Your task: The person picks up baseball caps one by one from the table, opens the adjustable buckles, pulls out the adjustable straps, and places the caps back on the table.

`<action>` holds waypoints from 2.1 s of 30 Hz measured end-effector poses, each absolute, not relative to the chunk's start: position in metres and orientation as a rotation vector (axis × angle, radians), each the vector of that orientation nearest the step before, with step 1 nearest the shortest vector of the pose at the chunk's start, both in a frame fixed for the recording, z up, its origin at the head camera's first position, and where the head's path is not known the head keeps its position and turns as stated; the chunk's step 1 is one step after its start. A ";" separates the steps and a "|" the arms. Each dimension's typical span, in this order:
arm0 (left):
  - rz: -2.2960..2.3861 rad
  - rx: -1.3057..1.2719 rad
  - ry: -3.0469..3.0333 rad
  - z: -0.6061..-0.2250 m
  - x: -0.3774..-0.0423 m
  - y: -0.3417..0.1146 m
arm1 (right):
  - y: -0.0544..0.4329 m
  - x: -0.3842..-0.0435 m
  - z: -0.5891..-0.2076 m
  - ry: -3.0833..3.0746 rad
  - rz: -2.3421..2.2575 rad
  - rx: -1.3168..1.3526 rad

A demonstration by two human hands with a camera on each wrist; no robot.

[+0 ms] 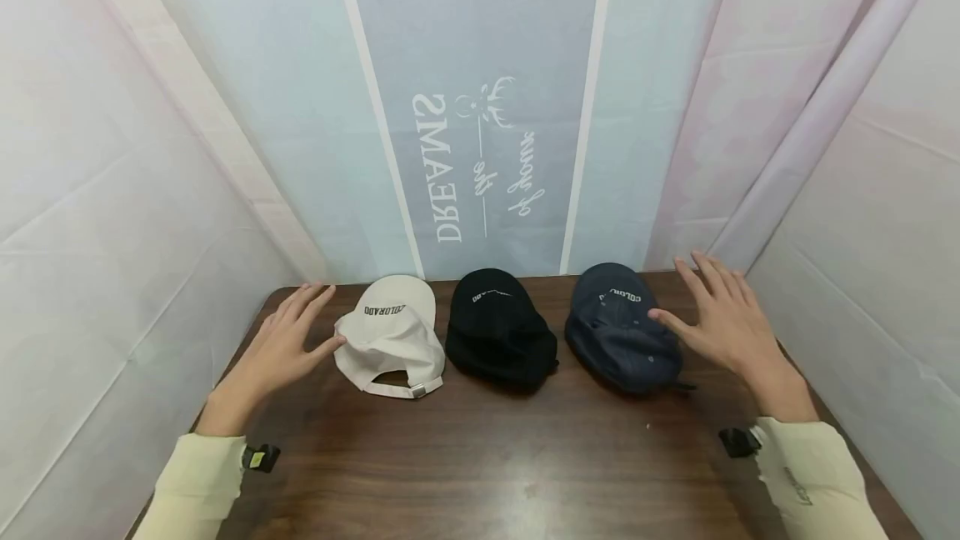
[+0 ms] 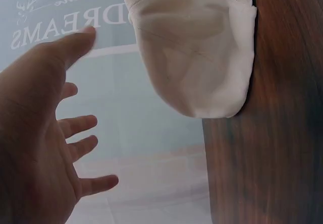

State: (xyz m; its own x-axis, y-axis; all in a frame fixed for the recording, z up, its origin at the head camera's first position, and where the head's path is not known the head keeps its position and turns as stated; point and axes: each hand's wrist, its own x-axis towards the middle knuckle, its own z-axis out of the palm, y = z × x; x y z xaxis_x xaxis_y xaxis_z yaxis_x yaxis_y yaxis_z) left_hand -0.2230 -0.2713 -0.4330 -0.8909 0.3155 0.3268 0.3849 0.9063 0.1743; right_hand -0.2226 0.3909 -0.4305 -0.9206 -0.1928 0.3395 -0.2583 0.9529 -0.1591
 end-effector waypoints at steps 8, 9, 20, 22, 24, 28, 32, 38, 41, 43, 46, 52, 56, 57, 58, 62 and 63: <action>-0.375 -0.724 -2.553 -0.439 -0.220 -0.268 | 0.367 -0.217 -0.426 -2.615 0.300 0.420; -0.374 -0.735 -2.539 -0.440 -0.219 -0.267 | 0.363 -0.216 -0.427 -2.594 0.314 0.435; -0.389 -0.779 -2.408 -0.449 -0.217 -0.256 | 0.328 -0.209 -0.424 -2.528 0.439 0.546; -0.400 -0.801 -2.380 -0.450 -0.216 -0.254 | 0.322 -0.208 -0.424 -2.521 0.461 0.563; -0.409 -0.821 -2.358 -0.451 -0.216 -0.251 | 0.316 -0.207 -0.424 -2.502 0.481 0.585; -0.433 -0.860 -2.334 -0.453 -0.214 -0.245 | 0.303 -0.207 -0.426 -2.457 0.514 0.634; -0.448 -0.900 -2.332 -0.456 -0.210 -0.240 | 0.287 -0.206 -0.428 -2.446 0.546 0.659; -0.460 -0.957 -2.360 -0.459 -0.207 -0.228 | 0.267 -0.208 -0.432 -2.452 0.577 0.685; -0.461 -0.976 -2.368 -0.461 -0.207 -0.221 | 0.258 -0.208 -0.431 -2.457 0.588 0.705; -0.459 -0.983 -2.374 -0.462 -0.208 -0.216 | 0.251 -0.206 -0.429 -2.460 0.589 0.719; -0.459 -0.999 -2.396 -0.462 -0.207 -0.211 | 0.243 -0.205 -0.429 -2.457 0.583 0.748; -0.482 -1.029 -2.429 -0.463 -0.205 -0.204 | 0.224 -0.203 -0.431 -2.421 0.586 0.835; -0.471 -1.050 -2.381 -0.464 -0.206 -0.201 | 0.211 -0.202 -0.433 -2.389 0.597 0.896; -0.468 -1.053 -2.362 -0.464 -0.207 -0.200 | 0.207 -0.202 -0.434 -2.382 0.605 0.912; -0.467 -1.054 -2.345 -0.464 -0.208 -0.200 | 0.203 -0.201 -0.435 -2.375 0.611 0.926; -0.485 -1.039 -2.287 -0.466 -0.212 -0.201 | 0.186 -0.199 -0.438 -2.380 0.631 0.966; -0.488 -1.027 -2.283 -0.467 -0.212 -0.202 | 0.182 -0.199 -0.439 -2.386 0.634 0.975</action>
